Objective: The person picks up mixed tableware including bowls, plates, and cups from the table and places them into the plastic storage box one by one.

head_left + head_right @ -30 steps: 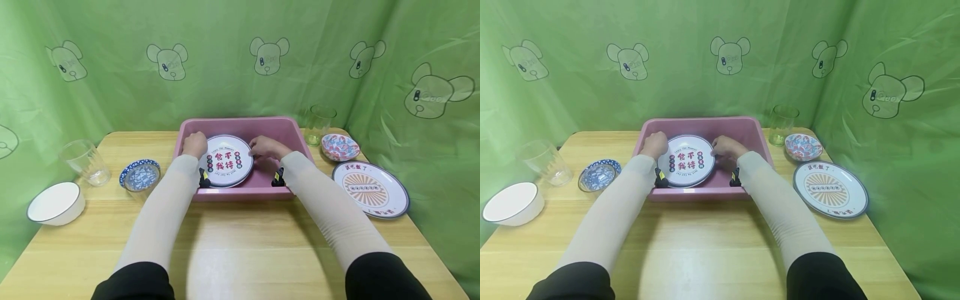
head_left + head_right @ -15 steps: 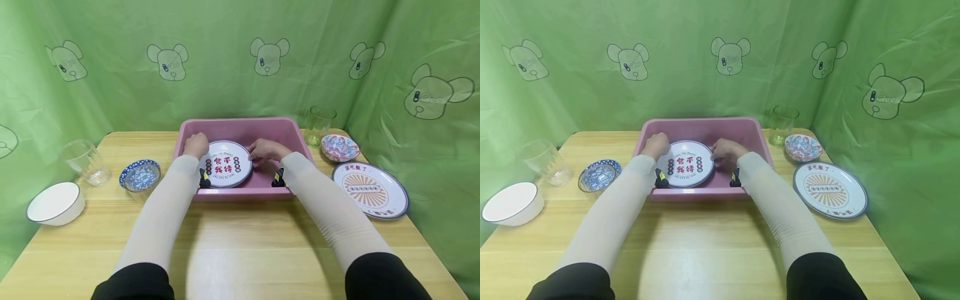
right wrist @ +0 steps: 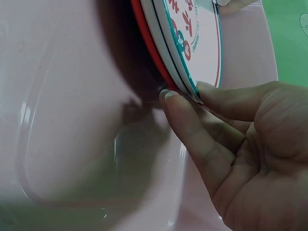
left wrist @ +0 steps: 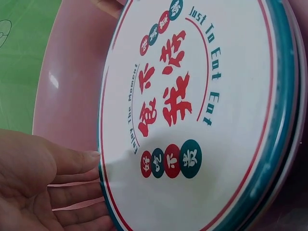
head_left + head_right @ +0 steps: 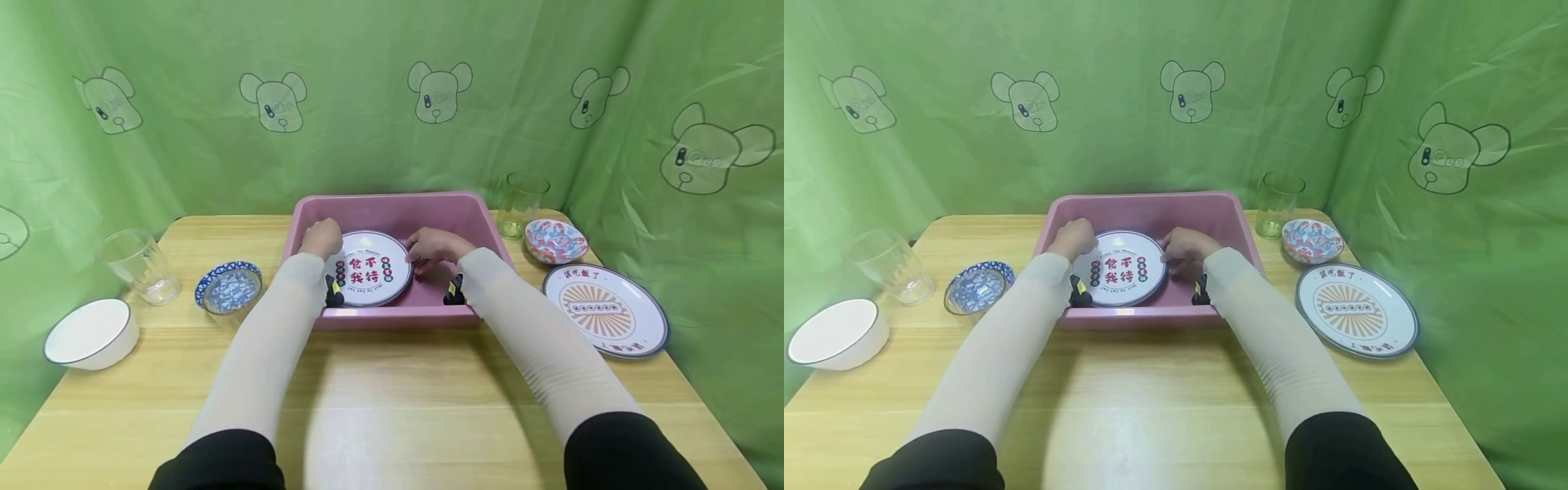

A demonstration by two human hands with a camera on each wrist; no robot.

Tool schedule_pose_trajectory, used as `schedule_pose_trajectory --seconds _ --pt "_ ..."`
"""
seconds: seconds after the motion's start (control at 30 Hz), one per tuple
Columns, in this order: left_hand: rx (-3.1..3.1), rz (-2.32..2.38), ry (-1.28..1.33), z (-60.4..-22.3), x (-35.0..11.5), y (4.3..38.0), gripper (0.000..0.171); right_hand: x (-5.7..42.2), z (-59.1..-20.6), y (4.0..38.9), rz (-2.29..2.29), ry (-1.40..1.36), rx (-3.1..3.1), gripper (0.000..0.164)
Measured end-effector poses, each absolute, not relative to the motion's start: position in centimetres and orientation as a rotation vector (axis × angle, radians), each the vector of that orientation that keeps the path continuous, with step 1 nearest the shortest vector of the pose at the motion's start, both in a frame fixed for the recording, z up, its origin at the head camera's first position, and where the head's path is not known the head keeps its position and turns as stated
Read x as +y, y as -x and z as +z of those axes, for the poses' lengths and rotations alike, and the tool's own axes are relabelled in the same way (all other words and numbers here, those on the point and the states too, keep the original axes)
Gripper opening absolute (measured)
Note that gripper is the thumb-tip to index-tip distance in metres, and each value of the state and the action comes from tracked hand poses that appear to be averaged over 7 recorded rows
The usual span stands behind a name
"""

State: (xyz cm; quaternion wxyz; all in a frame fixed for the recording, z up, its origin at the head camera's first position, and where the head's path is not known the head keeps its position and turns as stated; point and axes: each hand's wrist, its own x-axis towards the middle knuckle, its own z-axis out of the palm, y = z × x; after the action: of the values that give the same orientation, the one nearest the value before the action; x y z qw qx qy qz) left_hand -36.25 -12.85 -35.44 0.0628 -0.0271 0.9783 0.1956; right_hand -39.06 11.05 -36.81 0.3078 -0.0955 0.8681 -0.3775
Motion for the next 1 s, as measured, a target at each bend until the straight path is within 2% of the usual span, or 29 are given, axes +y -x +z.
schedule_pose_trajectory --seconds 0.27,0.57,0.87,1.0 --pt "2.927 0.592 0.024 -35.2 -12.9 36.2 0.010 10.7 -36.4 38.7 -0.918 0.293 2.346 0.047" --pt "2.915 0.610 -0.008 -34.4 -13.3 36.5 0.028 10.4 -35.5 38.7 -0.816 0.366 2.389 0.046" --pt "2.966 0.661 -0.172 -32.5 -14.1 35.7 0.031 11.1 -33.6 38.5 -0.777 0.443 2.418 0.047" --pt "2.930 0.795 -0.116 -31.1 -14.3 34.8 0.035 11.4 -32.6 38.3 -0.800 0.454 2.426 0.046"
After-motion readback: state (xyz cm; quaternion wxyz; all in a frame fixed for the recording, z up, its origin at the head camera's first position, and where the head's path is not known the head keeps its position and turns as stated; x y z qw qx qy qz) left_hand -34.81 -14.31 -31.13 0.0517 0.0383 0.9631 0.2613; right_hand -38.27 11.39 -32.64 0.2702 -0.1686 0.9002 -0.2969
